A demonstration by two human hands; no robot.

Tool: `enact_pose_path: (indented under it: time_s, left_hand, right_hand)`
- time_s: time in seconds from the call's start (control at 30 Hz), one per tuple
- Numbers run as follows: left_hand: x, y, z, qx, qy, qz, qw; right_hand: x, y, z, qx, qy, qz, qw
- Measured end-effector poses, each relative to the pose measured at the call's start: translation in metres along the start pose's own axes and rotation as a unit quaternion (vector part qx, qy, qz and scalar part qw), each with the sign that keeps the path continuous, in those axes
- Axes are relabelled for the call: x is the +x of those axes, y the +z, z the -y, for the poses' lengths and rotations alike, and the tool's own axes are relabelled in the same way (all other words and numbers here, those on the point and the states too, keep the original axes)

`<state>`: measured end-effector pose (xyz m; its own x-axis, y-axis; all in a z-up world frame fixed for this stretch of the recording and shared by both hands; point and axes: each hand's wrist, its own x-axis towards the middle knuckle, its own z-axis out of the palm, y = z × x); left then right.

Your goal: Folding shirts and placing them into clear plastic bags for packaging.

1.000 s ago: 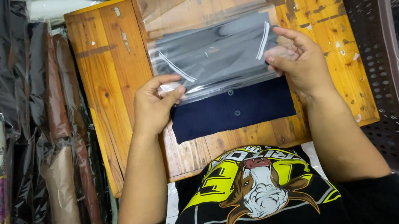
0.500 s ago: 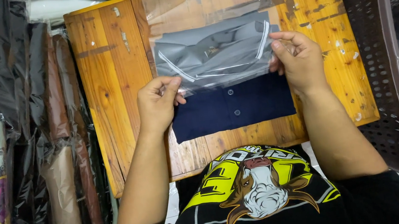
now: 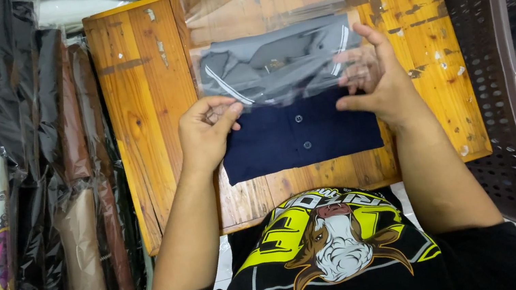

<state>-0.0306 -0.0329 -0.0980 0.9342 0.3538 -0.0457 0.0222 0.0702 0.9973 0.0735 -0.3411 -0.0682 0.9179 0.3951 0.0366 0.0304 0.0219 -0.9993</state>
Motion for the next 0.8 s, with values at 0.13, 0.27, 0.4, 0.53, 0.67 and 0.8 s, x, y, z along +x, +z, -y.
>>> enact_pose_path:
  time_s: [0.13, 0.27, 0.4, 0.53, 0.67, 0.8]
  left_hand:
    - [0.004, -0.002, 0.010, -0.019, 0.029, -0.018, 0.999]
    - [0.002, -0.006, 0.001, -0.035, 0.081, -0.020, 0.996]
    - [-0.007, -0.007, -0.037, 0.105, 0.150, 0.026, 0.983]
    - [-0.009, 0.003, -0.054, 0.222, 0.039, -0.011, 0.974]
    - [-0.008, 0.016, -0.054, 0.250, 0.017, -0.070, 0.966]
    - [0.008, 0.016, -0.026, 0.235, 0.018, -0.130, 0.963]
  right_hand:
    - [0.001, -0.001, -0.011, -0.065, -0.056, 0.014, 0.996]
    - [0.004, -0.004, -0.024, -0.161, -0.060, -0.135, 0.976]
    - [0.010, -0.019, -0.036, -0.346, 0.088, -0.193, 0.914]
    - [0.017, -0.019, -0.037, -0.366, 0.157, -0.169, 0.902]
    - [0.030, -0.029, -0.053, -0.397, 0.190, -0.173, 0.881]
    - [0.042, -0.030, -0.073, -0.357, 0.191, -0.175, 0.898]
